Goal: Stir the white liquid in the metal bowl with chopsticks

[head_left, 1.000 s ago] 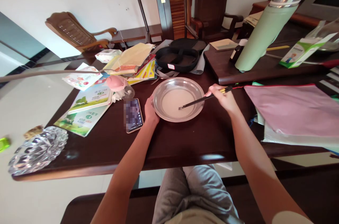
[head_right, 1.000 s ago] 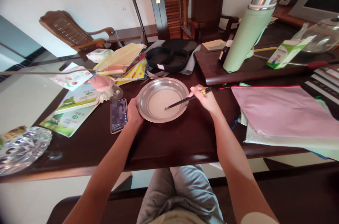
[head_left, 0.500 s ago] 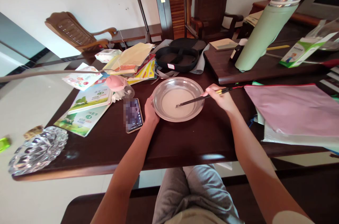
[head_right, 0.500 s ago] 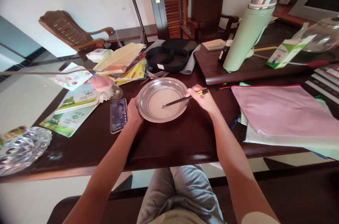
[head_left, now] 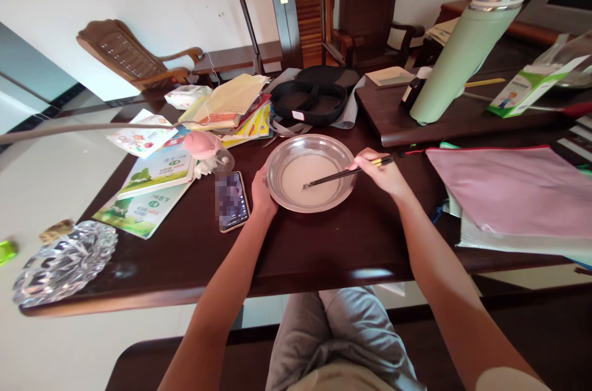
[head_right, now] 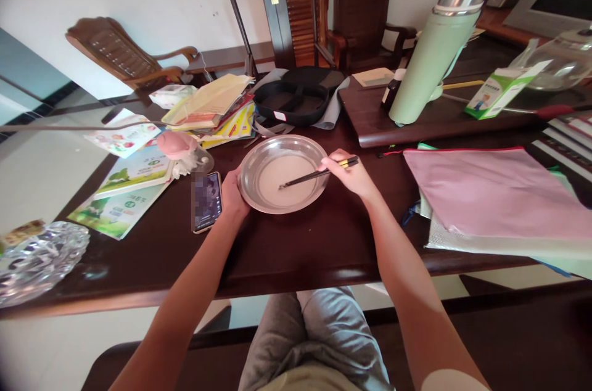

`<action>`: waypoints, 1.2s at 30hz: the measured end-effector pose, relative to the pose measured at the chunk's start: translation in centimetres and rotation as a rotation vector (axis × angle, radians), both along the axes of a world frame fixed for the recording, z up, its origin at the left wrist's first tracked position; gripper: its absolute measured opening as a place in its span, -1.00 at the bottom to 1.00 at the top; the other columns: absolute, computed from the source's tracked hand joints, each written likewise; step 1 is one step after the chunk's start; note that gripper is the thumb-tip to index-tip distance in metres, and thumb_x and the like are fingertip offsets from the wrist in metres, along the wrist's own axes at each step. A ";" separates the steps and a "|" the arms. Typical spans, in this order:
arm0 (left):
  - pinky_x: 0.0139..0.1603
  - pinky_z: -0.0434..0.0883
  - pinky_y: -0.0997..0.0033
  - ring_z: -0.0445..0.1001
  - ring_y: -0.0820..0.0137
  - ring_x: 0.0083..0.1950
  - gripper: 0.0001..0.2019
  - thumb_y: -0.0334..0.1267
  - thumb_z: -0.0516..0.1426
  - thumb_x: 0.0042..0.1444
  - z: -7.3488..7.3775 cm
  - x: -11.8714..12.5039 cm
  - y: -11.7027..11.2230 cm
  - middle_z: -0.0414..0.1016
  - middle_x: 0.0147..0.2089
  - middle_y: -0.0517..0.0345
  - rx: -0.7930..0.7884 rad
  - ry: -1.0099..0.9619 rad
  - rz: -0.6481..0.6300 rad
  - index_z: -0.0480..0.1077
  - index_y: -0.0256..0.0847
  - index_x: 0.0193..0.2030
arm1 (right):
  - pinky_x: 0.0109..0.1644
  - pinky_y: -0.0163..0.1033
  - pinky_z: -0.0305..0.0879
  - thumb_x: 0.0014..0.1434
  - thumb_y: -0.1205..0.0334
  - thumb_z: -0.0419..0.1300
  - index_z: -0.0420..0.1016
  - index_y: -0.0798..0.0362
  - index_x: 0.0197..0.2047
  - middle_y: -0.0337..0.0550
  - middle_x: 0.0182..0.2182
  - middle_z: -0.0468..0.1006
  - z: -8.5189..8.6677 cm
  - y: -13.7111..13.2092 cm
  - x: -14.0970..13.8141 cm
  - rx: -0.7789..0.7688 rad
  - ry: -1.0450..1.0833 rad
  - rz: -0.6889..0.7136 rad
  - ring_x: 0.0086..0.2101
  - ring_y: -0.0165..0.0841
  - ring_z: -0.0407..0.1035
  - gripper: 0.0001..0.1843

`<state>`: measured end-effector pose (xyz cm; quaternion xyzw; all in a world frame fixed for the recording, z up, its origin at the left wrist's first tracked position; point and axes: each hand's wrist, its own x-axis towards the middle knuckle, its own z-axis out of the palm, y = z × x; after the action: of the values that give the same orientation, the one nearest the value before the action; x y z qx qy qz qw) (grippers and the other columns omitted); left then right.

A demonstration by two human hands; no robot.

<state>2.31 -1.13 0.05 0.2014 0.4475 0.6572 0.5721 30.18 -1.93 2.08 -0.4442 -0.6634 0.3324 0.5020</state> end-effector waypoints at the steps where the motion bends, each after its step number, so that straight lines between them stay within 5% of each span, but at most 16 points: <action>1: -0.03 0.51 0.27 0.62 0.17 -0.13 -0.76 -0.15 0.24 -0.05 0.0 0.0 0.0 0.65 -0.34 0.12 0.002 -0.002 0.000 0.59 -0.22 -0.27 | -0.05 -0.06 0.45 0.17 -0.38 0.24 0.68 -0.11 -0.43 -0.14 -0.36 0.69 -0.1 0.1 -0.2 0.021 -0.037 0.009 -0.24 -0.18 0.55 -0.48; 4: -0.04 0.52 0.29 0.61 0.19 -0.14 -0.77 -0.18 0.21 -0.04 0.0 0.0 0.0 0.66 -0.34 0.12 0.014 -0.003 0.000 0.60 -0.22 -0.27 | -0.04 -0.04 0.42 0.19 -0.35 0.24 0.70 -0.13 -0.37 -0.15 -0.36 0.69 -0.2 0.2 0.1 0.081 -0.074 -0.081 -0.23 -0.18 0.52 -0.51; 8: -0.03 0.51 0.27 0.62 0.16 -0.12 -0.78 -0.17 0.22 -0.05 0.0 -0.1 0.0 0.65 -0.35 0.11 0.012 0.001 0.000 0.59 -0.22 -0.29 | -0.03 -0.01 0.41 0.21 -0.37 0.20 0.59 -0.09 -0.54 -0.16 -0.52 0.58 0.0 0.2 1.4 0.087 0.092 -0.240 -0.35 -0.20 0.50 -0.43; 15: -0.06 0.51 0.28 0.61 0.18 -0.13 -0.79 -0.20 0.20 -0.03 0.1 0.0 0.0 0.66 -0.33 0.11 0.012 0.003 -0.005 0.58 -0.22 -0.28 | -0.06 -0.07 0.42 0.19 -0.33 0.25 0.67 -0.09 -0.44 -0.12 -0.38 0.68 -0.1 0.1 -0.1 0.022 -0.006 0.022 -0.25 -0.18 0.54 -0.50; 18: -0.09 0.51 0.30 0.60 0.20 -0.18 -0.80 -0.18 0.21 -0.04 0.2 0.1 0.0 0.65 -0.35 0.13 0.006 0.004 0.003 0.57 -0.22 -0.30 | -0.04 -0.06 0.39 0.20 -0.33 0.25 0.69 -0.11 -0.37 -0.13 -0.35 0.69 -0.2 0.2 0.1 0.078 -0.065 -0.057 -0.23 -0.19 0.52 -0.52; 22: -0.09 0.50 0.30 0.60 0.20 -0.19 -0.75 -0.16 0.22 -0.09 0.2 0.1 -0.1 0.63 -0.36 0.13 0.024 -0.002 -0.005 0.57 -0.24 -0.29 | -0.05 -0.06 0.40 0.21 -0.37 0.21 0.60 -0.07 -0.53 -0.17 -0.51 0.60 0.0 0.2 1.4 0.070 0.091 -0.213 -0.35 -0.22 0.50 -0.42; 29: -0.07 0.50 0.32 0.61 0.21 -0.17 -0.77 -0.18 0.23 -0.09 0.2 0.1 0.0 0.64 -0.35 0.13 0.022 -0.004 -0.003 0.57 -0.23 -0.29 | -0.07 -0.08 0.41 0.17 -0.37 0.25 0.70 -0.10 -0.40 -0.13 -0.36 0.70 -0.2 0.2 -0.2 0.030 -0.046 0.020 -0.24 -0.19 0.54 -0.49; 36: -0.09 0.50 0.30 0.61 0.20 -0.18 -0.76 -0.14 0.25 -0.07 -0.1 -0.1 0.0 0.63 -0.37 0.13 0.008 -0.008 -0.005 0.57 -0.23 -0.29 | -0.03 -0.05 0.40 0.23 -0.35 0.20 0.62 -0.08 -0.51 -0.17 -0.49 0.62 -0.1 0.2 1.3 0.085 0.067 -0.206 -0.34 -0.22 0.50 -0.44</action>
<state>2.17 -1.11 -0.01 0.2022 0.4420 0.6583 0.5748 31.53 -1.69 1.98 -0.4769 -0.6105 0.2655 0.5738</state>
